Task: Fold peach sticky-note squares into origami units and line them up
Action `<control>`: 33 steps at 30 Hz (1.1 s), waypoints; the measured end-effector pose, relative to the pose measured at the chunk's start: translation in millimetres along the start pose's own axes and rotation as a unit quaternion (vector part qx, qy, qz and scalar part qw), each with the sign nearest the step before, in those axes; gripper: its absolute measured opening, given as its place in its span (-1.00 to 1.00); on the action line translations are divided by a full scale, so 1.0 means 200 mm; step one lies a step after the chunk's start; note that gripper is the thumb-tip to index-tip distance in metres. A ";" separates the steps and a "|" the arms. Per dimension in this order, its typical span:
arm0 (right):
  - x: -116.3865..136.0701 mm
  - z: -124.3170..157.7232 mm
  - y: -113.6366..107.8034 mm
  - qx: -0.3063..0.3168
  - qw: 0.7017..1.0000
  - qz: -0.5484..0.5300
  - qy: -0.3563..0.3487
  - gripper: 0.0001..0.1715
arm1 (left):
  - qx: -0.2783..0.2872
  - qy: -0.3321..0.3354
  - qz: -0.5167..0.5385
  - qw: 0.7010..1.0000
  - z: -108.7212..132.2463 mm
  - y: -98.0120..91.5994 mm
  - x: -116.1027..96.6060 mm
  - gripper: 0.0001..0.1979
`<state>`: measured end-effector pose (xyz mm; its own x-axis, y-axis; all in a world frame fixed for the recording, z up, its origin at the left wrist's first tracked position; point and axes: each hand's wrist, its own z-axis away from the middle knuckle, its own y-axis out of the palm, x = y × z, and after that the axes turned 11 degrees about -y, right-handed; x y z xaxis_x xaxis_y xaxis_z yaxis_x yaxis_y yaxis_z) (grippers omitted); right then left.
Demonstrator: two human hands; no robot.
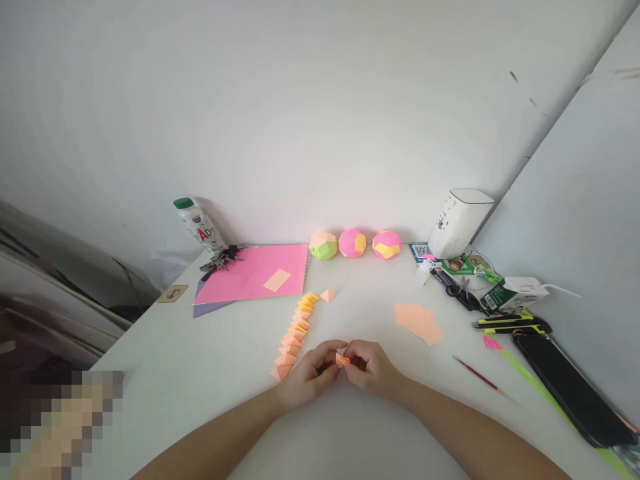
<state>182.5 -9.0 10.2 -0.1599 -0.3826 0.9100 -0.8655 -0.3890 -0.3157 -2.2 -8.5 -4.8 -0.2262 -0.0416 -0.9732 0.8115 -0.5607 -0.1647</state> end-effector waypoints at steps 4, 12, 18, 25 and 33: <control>0.00 0.00 0.01 0.000 1.000 -0.004 0.013 -0.81 | -0.003 0.007 -0.003 1.000 0.00 0.00 0.01 -0.63; -0.03 0.01 0.01 -0.005 1.000 0.021 -0.012 -0.82 | 0.004 0.028 -0.036 0.999 0.00 0.00 -0.03 -0.63; -0.04 0.02 0.01 -0.004 1.000 0.014 -0.012 -0.83 | 0.001 0.019 -0.041 0.999 0.01 -0.01 -0.03 -0.65; -0.05 0.02 0.02 0.019 0.998 0.052 -0.034 -0.87 | 0.007 0.014 -0.040 0.999 0.00 0.00 -0.02 -0.67; -0.03 0.02 0.00 0.004 1.000 0.011 0.007 -0.90 | 0.000 0.017 -0.015 1.000 0.00 0.00 -0.01 -0.65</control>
<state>184.4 -9.8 4.3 -0.1852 -0.3794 0.9065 -0.8575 -0.3882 -0.3377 -2.7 -8.7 -2.4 -0.2314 0.0029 -0.9729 0.8046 -0.5616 -0.1930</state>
